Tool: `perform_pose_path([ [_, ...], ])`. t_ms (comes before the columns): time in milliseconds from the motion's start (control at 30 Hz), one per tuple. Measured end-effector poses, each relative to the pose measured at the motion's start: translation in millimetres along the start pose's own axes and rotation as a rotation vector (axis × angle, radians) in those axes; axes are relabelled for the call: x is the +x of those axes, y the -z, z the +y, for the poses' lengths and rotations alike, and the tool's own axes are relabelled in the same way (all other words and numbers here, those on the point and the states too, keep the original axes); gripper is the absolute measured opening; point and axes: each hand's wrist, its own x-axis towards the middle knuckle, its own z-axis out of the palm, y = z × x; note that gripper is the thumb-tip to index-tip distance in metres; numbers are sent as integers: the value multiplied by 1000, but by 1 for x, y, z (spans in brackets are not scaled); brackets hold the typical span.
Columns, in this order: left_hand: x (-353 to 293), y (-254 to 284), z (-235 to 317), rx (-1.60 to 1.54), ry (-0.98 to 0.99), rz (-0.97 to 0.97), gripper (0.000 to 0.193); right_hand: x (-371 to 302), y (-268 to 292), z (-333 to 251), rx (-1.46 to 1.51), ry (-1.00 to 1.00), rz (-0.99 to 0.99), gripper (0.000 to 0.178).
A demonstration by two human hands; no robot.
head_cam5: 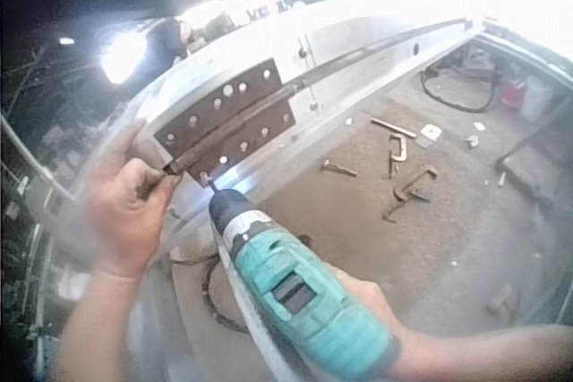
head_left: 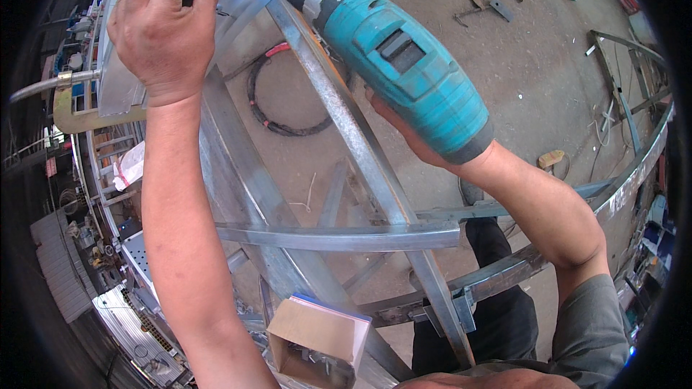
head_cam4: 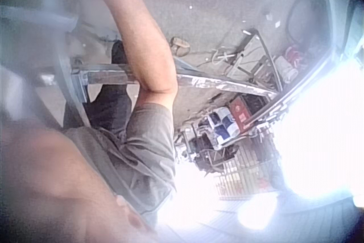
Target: The person uses a cordless drill to drive screws into a metal frame structure. They repeatedly pick screws from a box, position them, and tighten them into the frame while standing in a workshop.
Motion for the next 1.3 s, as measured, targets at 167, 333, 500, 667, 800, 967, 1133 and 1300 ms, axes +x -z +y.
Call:
perform_pose_path([
  [167,0,-4,27,-236,315,95,21,1,0,-2,100,-57,13,46],
  [333,1,0,27,-150,247,100,21,0,3,-13,169,-121,39,48],
  [500,4,4,29,-95,282,67,21,2,0,-19,96,-97,61,53],
  [667,4,4,27,-64,194,45,22,2,-4,-14,111,-59,99,56],
  [800,1,1,25,-138,233,69,22,0,-3,-9,92,-26,114,56],
  [967,-1,-3,22,-154,230,107,22,0,-3,-8,71,-9,99,55],
  [1133,-2,-7,24,-226,254,137,21,0,-6,-7,119,-35,93,55],
  [1300,-3,-4,25,-184,256,91,21,0,-7,-6,107,-9,95,55],
])
